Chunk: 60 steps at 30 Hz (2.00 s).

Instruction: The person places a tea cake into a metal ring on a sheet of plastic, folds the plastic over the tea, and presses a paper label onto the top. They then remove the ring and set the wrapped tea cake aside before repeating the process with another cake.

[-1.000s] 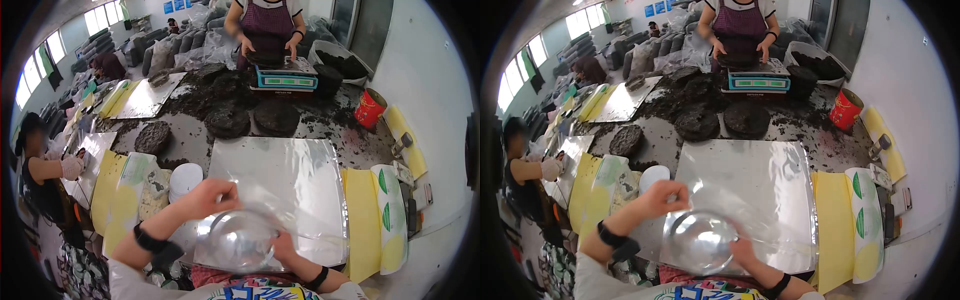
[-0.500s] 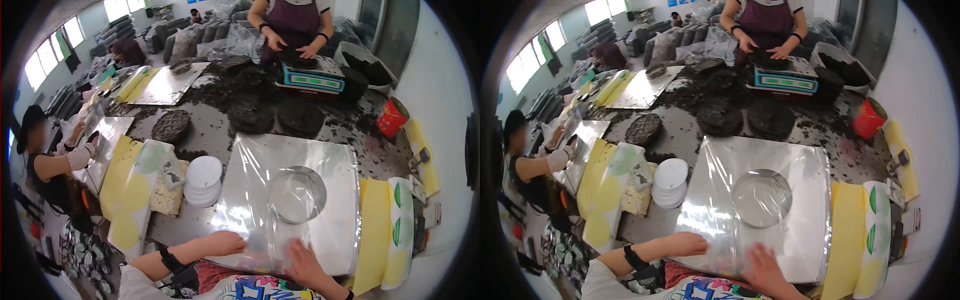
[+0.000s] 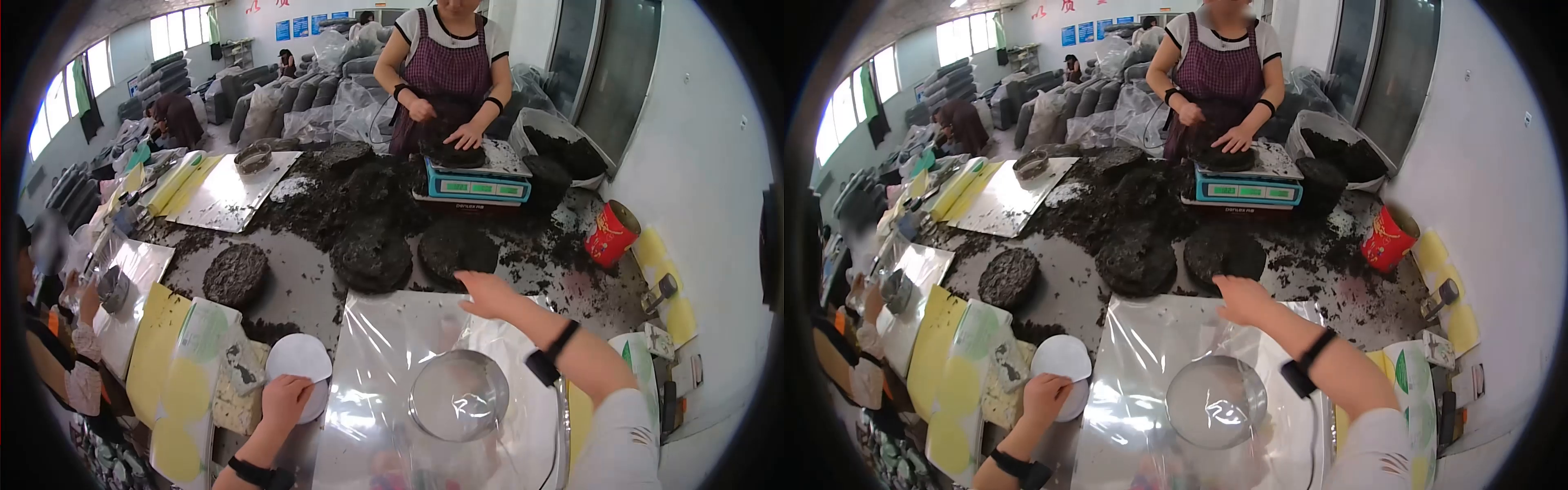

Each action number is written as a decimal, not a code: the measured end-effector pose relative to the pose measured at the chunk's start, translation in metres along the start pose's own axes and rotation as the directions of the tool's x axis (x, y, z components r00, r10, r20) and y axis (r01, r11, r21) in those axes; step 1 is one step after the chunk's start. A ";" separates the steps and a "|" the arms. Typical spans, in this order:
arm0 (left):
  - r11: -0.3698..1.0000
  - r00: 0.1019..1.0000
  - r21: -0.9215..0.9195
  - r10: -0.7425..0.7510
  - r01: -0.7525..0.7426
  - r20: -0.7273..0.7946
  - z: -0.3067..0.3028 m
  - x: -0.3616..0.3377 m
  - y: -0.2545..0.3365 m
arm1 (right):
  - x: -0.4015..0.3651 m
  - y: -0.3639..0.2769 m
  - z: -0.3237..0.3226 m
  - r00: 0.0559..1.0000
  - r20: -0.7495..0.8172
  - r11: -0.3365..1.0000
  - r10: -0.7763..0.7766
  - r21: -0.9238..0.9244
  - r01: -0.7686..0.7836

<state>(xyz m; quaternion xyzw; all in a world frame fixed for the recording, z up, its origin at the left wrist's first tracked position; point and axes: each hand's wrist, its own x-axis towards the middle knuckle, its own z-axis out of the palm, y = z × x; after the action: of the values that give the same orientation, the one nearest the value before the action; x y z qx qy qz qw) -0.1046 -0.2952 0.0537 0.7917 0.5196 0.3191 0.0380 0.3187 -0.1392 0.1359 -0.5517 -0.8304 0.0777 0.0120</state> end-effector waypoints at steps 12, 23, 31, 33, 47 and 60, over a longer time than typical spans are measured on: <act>0.805 0.853 -0.294 -0.451 0.516 0.262 -0.014 0.018 -0.010 | 0.049 0.080 0.050 0.888 -0.459 0.934 -0.034 -0.330 -0.135; 0.693 0.840 -0.676 0.503 -0.251 0.204 0.097 0.036 0.185 | -0.216 -0.061 -0.026 0.885 -0.459 0.991 -0.076 0.060 0.116; 0.761 0.804 -0.572 0.528 -0.305 0.273 0.058 0.077 0.168 | -0.255 -0.100 0.069 0.961 -0.214 0.971 -0.173 0.123 0.203; 0.827 0.683 -0.489 0.527 -0.275 0.506 0.065 0.083 0.164 | -0.251 -0.095 0.043 0.988 0.060 0.977 -0.140 0.172 0.128; 0.819 0.516 0.002 0.359 -0.573 0.778 0.153 0.076 0.178 | -0.150 -0.066 0.136 0.977 0.213 0.999 -0.024 0.053 0.013; 0.775 0.518 -0.091 0.499 -0.625 0.694 0.149 0.067 0.159 | -0.163 -0.055 0.099 0.982 0.056 0.983 -0.178 0.044 0.176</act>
<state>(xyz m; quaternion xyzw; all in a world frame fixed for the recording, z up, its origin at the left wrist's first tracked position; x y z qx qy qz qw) 0.1202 -0.2706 0.0293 0.9757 0.2071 -0.0469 0.0536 0.3219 -0.3214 0.0566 -0.4727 -0.8745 0.1087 0.0049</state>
